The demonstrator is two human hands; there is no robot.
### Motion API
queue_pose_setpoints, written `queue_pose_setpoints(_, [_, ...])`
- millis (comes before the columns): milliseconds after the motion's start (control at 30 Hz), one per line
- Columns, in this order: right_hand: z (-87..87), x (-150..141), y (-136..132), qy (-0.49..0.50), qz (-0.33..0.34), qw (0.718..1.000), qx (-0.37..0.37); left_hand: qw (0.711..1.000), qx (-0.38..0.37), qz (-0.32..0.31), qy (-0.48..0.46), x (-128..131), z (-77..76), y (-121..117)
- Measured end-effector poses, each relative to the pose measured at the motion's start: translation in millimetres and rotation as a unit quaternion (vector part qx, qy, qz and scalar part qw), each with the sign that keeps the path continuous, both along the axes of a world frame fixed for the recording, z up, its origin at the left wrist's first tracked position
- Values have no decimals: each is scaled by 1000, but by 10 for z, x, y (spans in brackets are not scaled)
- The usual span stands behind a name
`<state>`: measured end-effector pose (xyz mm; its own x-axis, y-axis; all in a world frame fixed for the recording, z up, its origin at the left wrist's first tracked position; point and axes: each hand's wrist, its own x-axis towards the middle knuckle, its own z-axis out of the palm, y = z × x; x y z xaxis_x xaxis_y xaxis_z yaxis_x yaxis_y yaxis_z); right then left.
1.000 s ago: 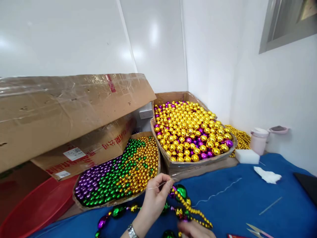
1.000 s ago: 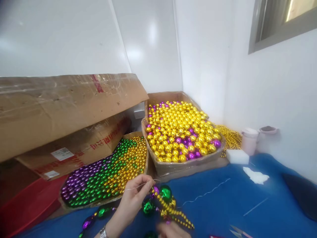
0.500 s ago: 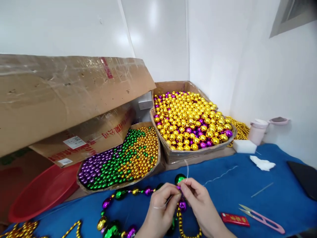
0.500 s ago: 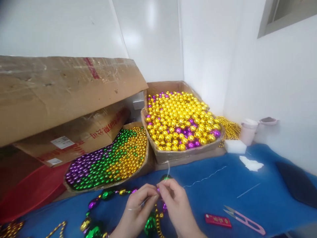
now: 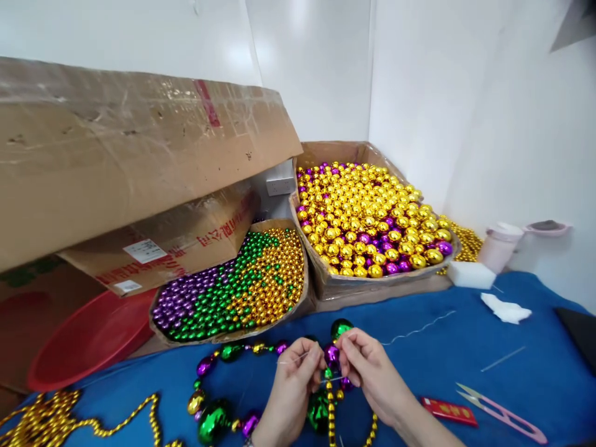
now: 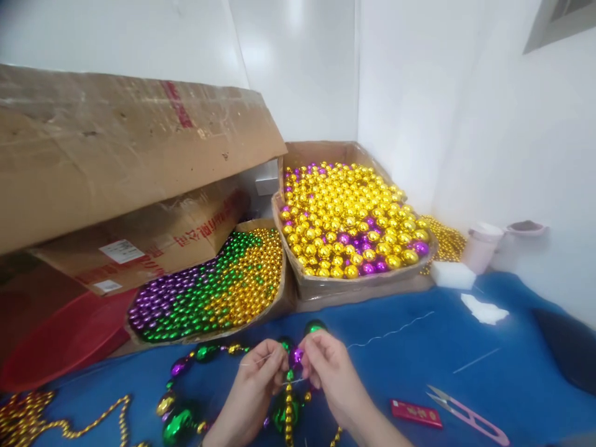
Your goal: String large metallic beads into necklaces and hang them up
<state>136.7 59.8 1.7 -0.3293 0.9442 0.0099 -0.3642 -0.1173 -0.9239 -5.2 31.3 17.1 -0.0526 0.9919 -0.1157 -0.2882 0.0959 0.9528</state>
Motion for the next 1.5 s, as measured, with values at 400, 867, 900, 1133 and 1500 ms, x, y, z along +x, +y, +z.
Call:
queue_pose_setpoints(400, [-77, -132, 113, -112, 68, 989, 71, 988, -152, -15, -25, -276, -30, 17])
queue_pose_setpoints(867, [76, -82, 174, -157, 187, 954, 177, 969, -1, -119, 216, -372, 235, -116])
queue_pose_setpoints(900, [92, -93, 184, -161, 187, 952, 179, 969, -2, -120, 217, -377, 236, -123])
queue_pose_setpoints(1133, [29, -166, 222, -193, 142, 959, 149, 981, -21, -59, 186, -319, 212, -224])
queue_pose_setpoints(1500, [269, 27, 190, -349, 112, 883, 292, 941, 64, -56, 329, -372, 324, -238])
